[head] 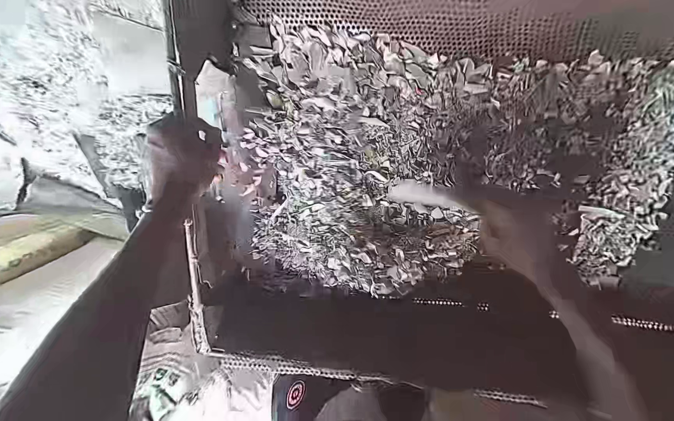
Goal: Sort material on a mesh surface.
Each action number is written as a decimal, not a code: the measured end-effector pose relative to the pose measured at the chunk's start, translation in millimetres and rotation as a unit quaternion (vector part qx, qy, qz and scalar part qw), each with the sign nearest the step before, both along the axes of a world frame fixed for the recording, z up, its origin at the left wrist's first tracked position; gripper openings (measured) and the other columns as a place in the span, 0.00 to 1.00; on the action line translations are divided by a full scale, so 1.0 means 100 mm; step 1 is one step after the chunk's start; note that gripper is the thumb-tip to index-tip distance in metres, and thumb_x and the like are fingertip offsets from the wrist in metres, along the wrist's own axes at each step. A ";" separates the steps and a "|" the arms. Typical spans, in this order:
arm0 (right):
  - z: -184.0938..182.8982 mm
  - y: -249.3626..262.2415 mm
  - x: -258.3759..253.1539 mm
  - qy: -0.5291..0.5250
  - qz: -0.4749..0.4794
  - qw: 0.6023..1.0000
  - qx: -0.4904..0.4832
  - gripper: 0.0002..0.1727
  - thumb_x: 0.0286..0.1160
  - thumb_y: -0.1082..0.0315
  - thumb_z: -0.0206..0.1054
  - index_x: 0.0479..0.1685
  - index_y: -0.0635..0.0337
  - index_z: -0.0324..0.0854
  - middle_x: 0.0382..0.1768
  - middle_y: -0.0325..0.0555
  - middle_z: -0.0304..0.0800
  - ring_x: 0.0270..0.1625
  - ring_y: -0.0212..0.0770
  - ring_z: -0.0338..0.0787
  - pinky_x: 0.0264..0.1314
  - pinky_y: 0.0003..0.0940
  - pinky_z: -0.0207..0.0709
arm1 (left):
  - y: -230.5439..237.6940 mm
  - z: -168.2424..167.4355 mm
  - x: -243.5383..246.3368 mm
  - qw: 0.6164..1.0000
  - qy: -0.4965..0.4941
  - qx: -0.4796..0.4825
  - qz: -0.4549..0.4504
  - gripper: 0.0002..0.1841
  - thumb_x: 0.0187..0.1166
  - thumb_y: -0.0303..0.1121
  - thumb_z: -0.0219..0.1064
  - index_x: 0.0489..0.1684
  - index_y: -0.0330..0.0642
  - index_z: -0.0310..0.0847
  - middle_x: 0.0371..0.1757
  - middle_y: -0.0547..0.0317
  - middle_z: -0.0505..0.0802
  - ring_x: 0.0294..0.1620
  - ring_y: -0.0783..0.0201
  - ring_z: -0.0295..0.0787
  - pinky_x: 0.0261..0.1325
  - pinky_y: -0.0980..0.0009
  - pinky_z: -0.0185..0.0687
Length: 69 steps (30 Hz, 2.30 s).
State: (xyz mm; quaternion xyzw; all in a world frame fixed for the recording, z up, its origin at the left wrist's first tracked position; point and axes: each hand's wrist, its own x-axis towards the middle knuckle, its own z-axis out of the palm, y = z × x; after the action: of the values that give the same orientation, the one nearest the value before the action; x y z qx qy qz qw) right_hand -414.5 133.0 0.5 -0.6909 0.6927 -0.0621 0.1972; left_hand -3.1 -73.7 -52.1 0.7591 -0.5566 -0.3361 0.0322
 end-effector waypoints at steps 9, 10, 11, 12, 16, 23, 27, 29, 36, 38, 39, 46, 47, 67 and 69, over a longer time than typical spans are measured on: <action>-0.35 -1.53 0.09 0.044 -0.218 0.967 -0.126 0.19 0.83 0.71 0.56 0.67 0.67 0.84 0.54 0.76 0.89 0.59 0.78 0.88 0.59 0.75 0.74 | -0.04 0.00 0.10 1.000 -0.014 -0.021 0.000 0.21 0.87 0.47 0.59 0.60 0.37 0.82 0.48 0.33 0.93 0.44 0.35 0.93 0.50 0.28 0.81; -0.38 -1.60 0.23 0.045 -0.230 0.966 -0.111 0.19 0.79 0.73 0.58 0.66 0.65 0.85 0.55 0.76 0.89 0.61 0.78 0.86 0.60 0.76 0.74 | 0.00 0.00 0.06 1.000 0.013 -0.015 -0.018 0.21 0.89 0.47 0.58 0.61 0.37 0.81 0.48 0.34 0.93 0.42 0.36 0.93 0.47 0.31 0.82; -0.41 -1.64 0.39 0.054 -0.240 0.963 -0.106 0.19 0.75 0.73 0.61 0.63 0.65 0.86 0.55 0.74 0.89 0.61 0.76 0.88 0.59 0.73 0.76 | 0.06 0.03 -0.03 0.998 0.045 -0.004 -0.033 0.22 0.90 0.48 0.57 0.64 0.38 0.79 0.46 0.37 0.93 0.39 0.41 0.94 0.44 0.38 0.86; -0.42 -1.67 0.55 0.044 -0.258 0.961 -0.085 0.19 0.72 0.74 0.64 0.62 0.66 0.86 0.57 0.72 0.89 0.64 0.73 0.87 0.63 0.70 0.76 | 0.14 0.08 -0.07 0.998 0.059 0.008 -0.034 0.23 0.91 0.50 0.56 0.66 0.39 0.78 0.44 0.40 0.94 0.35 0.45 0.94 0.41 0.43 0.88; -0.52 -1.88 0.97 -0.055 -0.277 0.959 -0.030 0.22 0.71 0.71 0.70 0.64 0.73 0.82 0.64 0.76 0.82 0.69 0.72 0.83 0.70 0.65 0.75 | 0.05 0.08 0.04 0.999 0.022 -0.010 -0.030 0.18 0.88 0.42 0.57 0.61 0.36 0.81 0.45 0.31 0.91 0.39 0.33 0.90 0.44 0.28 0.79; -0.61 -1.20 1.31 -0.289 -0.399 0.869 0.052 0.27 0.79 0.62 0.70 0.76 0.62 0.74 0.59 0.61 0.86 0.56 0.49 0.87 0.56 0.52 0.81 | -0.01 0.19 0.03 0.997 -0.008 -0.020 -0.076 0.18 0.88 0.43 0.57 0.57 0.38 0.84 0.44 0.30 0.91 0.46 0.28 0.88 0.46 0.25 0.75; -0.02 -0.57 1.58 -0.342 -0.523 0.775 0.093 0.10 0.75 0.74 0.71 0.50 0.71 0.81 0.43 0.53 0.86 0.45 0.41 0.86 0.51 0.41 0.82 | 0.03 0.18 -0.08 0.995 0.061 0.015 -0.078 0.19 0.88 0.43 0.59 0.60 0.36 0.85 0.49 0.34 0.94 0.48 0.34 0.92 0.55 0.31 0.82; 0.31 -0.38 1.72 -0.370 -0.532 0.758 0.074 0.10 0.77 0.74 0.68 0.51 0.73 0.81 0.41 0.50 0.87 0.42 0.37 0.87 0.48 0.37 0.84 | -0.08 0.16 0.04 0.997 0.040 0.000 -0.067 0.20 0.88 0.42 0.58 0.64 0.36 0.84 0.57 0.29 0.90 0.60 0.26 0.86 0.61 0.25 0.73; 1.25 0.62 2.22 -0.594 -0.554 0.583 0.005 0.19 0.91 0.63 0.53 0.72 0.65 0.72 0.53 0.53 0.88 0.50 0.43 0.90 0.52 0.45 0.87 | 0.34 0.71 -0.10 0.975 0.193 0.010 0.107 0.30 0.87 0.46 0.62 0.85 0.38 0.67 0.72 0.29 0.83 0.73 0.33 0.80 0.75 0.35 0.72; 1.51 0.80 2.36 -0.609 -0.570 0.551 -0.019 0.18 0.90 0.66 0.51 0.71 0.63 0.73 0.51 0.50 0.88 0.48 0.39 0.90 0.49 0.41 0.87 | 0.64 0.93 0.10 0.946 0.298 -0.024 0.128 0.26 0.88 0.41 0.62 0.82 0.38 0.72 0.73 0.31 0.83 0.75 0.36 0.80 0.78 0.37 0.70; 1.67 0.86 2.45 -0.587 -0.602 0.541 -0.019 0.15 0.89 0.69 0.50 0.67 0.64 0.71 0.46 0.49 0.85 0.42 0.38 0.88 0.42 0.38 0.85 | 0.85 1.08 0.21 0.937 0.327 -0.037 0.113 0.24 0.88 0.41 0.61 0.80 0.39 0.75 0.72 0.33 0.85 0.74 0.38 0.82 0.77 0.38 0.72; 2.33 1.03 2.57 -0.601 -0.595 0.532 -0.029 0.17 0.82 0.74 0.58 0.67 0.68 0.73 0.50 0.58 0.85 0.45 0.47 0.87 0.45 0.46 0.84 | 2.26 2.42 0.11 0.743 0.620 0.189 0.171 0.25 0.95 0.47 0.40 0.80 0.47 0.70 0.71 0.51 0.88 0.64 0.52 0.89 0.56 0.51 0.87; 2.50 1.03 2.59 -0.606 -0.580 0.543 -0.030 0.16 0.83 0.74 0.58 0.66 0.68 0.73 0.50 0.58 0.84 0.47 0.47 0.87 0.47 0.46 0.83 | 2.34 2.59 0.02 0.732 0.633 0.194 0.157 0.27 0.94 0.49 0.37 0.82 0.49 0.70 0.74 0.53 0.87 0.68 0.53 0.87 0.58 0.52 0.85; 2.98 1.74 2.23 -0.245 -0.084 0.933 -0.249 0.16 0.66 0.61 0.76 0.54 0.44 0.96 0.88 0.63 0.63 0.91 0.69 0.55 0.87 0.70 0.53 | 2.97 3.34 -0.75 0.583 0.759 0.248 0.150 0.32 0.91 0.61 0.34 0.56 0.46 0.79 0.38 0.55 0.93 0.36 0.63 0.93 0.37 0.64 0.91; 2.87 1.57 2.13 -0.225 -0.118 0.936 -0.244 0.14 0.70 0.62 0.74 0.53 0.49 0.95 0.83 0.66 0.70 0.87 0.72 0.62 0.83 0.70 0.59 | 3.00 3.32 -0.81 0.591 0.751 0.257 0.143 0.34 0.91 0.61 0.32 0.53 0.45 0.79 0.34 0.56 0.92 0.33 0.63 0.92 0.35 0.64 0.91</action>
State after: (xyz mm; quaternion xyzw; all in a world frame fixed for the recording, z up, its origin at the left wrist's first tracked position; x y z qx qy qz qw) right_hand -201.5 290.0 287.8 -0.5987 0.6704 -0.4063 0.1645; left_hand -84.2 226.7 280.1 0.2842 -0.1094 -0.9072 0.2903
